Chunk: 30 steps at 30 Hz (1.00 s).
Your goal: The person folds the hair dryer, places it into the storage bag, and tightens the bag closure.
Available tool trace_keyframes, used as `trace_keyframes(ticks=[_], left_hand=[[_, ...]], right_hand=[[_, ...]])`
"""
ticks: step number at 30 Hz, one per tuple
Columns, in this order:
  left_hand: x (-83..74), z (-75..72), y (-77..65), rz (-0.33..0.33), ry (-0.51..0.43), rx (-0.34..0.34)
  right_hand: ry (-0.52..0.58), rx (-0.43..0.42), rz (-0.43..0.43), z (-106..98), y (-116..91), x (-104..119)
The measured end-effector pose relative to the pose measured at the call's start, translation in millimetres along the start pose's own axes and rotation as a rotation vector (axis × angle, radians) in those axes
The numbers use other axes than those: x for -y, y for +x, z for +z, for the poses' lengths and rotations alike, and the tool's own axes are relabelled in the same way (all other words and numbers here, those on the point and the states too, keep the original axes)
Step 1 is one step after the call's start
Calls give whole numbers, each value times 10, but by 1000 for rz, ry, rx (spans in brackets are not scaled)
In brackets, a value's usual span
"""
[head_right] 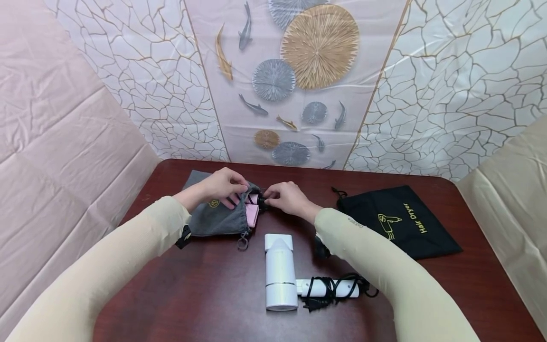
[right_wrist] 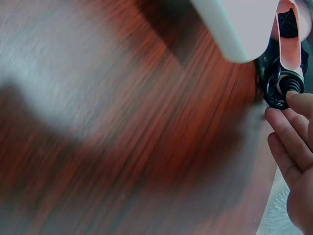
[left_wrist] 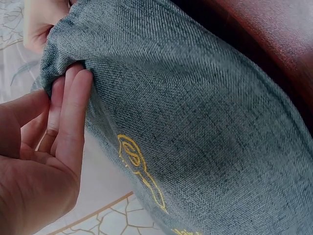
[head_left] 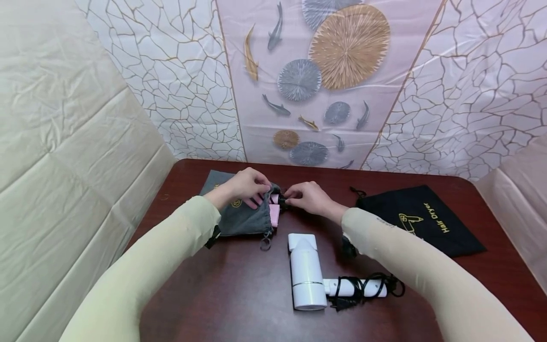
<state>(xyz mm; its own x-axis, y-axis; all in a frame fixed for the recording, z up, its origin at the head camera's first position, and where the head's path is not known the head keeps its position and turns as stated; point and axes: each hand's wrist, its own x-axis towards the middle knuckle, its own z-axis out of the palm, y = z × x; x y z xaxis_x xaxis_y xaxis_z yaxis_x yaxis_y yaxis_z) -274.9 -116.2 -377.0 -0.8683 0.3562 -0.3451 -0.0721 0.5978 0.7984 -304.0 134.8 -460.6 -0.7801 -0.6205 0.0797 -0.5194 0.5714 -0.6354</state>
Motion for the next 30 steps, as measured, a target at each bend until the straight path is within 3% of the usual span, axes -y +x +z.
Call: trace_keyframes(ticks=[7, 13, 20, 30], left_hand=[[-50, 3, -37, 16, -8, -3], [-33, 24, -82, 4, -26, 29], [-9, 71, -121, 11, 59, 56], [29, 207, -221, 106, 297, 26]], right_hand=[[177, -63, 72, 78, 65, 79], [217, -61, 101, 155, 105, 118], [140, 11, 99, 154, 123, 123], [-126, 49, -44, 16, 113, 17]])
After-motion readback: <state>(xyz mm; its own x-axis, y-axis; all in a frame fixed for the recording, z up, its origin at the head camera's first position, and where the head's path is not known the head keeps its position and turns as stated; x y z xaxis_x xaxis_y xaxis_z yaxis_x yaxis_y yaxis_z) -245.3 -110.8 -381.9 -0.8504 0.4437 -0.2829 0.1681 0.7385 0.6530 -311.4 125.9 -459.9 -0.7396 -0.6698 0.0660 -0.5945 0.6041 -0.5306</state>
